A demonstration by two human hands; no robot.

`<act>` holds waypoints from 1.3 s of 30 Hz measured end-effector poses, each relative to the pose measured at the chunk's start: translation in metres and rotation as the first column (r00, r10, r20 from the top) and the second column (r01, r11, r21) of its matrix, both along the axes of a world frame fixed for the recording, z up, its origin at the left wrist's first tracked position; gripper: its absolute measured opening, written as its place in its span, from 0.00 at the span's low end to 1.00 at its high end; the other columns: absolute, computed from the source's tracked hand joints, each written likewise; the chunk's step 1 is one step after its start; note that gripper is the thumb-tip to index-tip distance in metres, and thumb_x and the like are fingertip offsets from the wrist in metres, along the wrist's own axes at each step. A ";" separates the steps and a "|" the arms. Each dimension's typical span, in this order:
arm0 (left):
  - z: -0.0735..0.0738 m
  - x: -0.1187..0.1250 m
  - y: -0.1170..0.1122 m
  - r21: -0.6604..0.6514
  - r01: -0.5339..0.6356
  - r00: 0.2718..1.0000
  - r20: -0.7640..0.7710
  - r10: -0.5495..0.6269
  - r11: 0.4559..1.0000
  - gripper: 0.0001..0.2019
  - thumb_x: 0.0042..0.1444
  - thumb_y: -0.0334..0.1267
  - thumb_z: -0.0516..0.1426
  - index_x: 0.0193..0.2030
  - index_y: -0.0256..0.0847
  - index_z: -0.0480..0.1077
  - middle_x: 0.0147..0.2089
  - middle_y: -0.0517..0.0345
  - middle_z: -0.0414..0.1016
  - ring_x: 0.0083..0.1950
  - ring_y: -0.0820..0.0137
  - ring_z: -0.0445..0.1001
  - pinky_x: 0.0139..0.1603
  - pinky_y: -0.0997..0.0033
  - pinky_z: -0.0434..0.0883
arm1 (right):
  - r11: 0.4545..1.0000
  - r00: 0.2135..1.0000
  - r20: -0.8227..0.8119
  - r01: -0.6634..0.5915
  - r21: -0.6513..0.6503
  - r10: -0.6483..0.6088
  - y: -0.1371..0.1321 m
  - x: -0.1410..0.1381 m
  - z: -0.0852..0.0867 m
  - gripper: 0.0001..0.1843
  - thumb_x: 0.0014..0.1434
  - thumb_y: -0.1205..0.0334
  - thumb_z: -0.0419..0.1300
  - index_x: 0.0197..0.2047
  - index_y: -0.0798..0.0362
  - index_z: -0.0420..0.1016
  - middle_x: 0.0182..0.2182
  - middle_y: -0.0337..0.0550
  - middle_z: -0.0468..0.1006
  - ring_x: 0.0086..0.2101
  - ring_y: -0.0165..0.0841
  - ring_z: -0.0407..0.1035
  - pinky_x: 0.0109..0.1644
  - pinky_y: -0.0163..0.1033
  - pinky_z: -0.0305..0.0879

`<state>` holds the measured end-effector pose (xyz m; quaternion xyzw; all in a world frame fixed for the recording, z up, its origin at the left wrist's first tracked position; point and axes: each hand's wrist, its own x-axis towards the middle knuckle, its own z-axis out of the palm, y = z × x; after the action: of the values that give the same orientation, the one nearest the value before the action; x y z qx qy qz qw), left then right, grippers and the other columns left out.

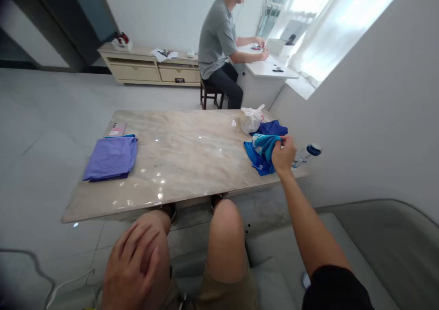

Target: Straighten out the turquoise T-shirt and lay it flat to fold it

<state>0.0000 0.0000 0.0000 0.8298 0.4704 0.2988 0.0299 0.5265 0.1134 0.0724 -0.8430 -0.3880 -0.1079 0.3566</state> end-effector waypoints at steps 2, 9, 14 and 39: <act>0.002 0.002 -0.008 -0.009 -0.037 0.999 0.005 0.037 0.999 0.23 0.65 0.34 0.59 0.66 0.50 0.76 0.68 0.48 0.78 0.74 0.47 0.70 0.76 0.42 0.67 | 0.962 0.998 0.058 0.019 0.271 -0.035 0.010 -0.019 0.043 0.14 0.72 0.62 0.49 0.51 0.56 0.73 0.41 0.56 0.79 0.39 0.40 0.73 0.47 0.45 0.68; -0.003 -0.014 -0.023 -0.013 -0.120 0.993 0.000 0.120 0.993 0.21 0.69 0.35 0.57 0.66 0.48 0.76 0.73 0.48 0.74 0.77 0.48 0.67 0.76 0.43 0.67 | 0.847 0.972 0.134 -0.233 0.478 0.192 0.039 -0.154 0.104 0.13 0.74 0.58 0.48 0.50 0.53 0.72 0.39 0.53 0.77 0.43 0.43 0.76 0.51 0.48 0.71; 0.030 -0.004 -0.011 -0.082 -0.102 0.990 0.085 0.109 0.991 0.16 0.73 0.35 0.53 0.61 0.48 0.77 0.65 0.49 0.80 0.69 0.54 0.75 0.70 0.47 0.74 | 0.760 0.925 0.084 -0.353 0.546 0.370 0.063 -0.227 0.102 0.15 0.76 0.50 0.50 0.47 0.50 0.71 0.31 0.43 0.74 0.32 0.39 0.72 0.43 0.43 0.69; 0.029 0.143 0.243 -0.368 0.169 0.855 0.516 0.050 0.914 0.09 0.71 0.39 0.57 0.48 0.47 0.81 0.49 0.53 0.87 0.51 0.58 0.84 0.54 0.63 0.74 | 0.906 0.860 -0.341 -0.272 0.325 0.380 0.066 -0.151 -0.006 0.24 0.70 0.41 0.53 0.40 0.53 0.78 0.22 0.39 0.72 0.26 0.35 0.66 0.33 0.40 0.63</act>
<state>0.1435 0.2431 0.0286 0.7099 0.4696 0.4056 0.3330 0.3752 0.1794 0.0666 -0.7130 -0.4277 0.0767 0.5503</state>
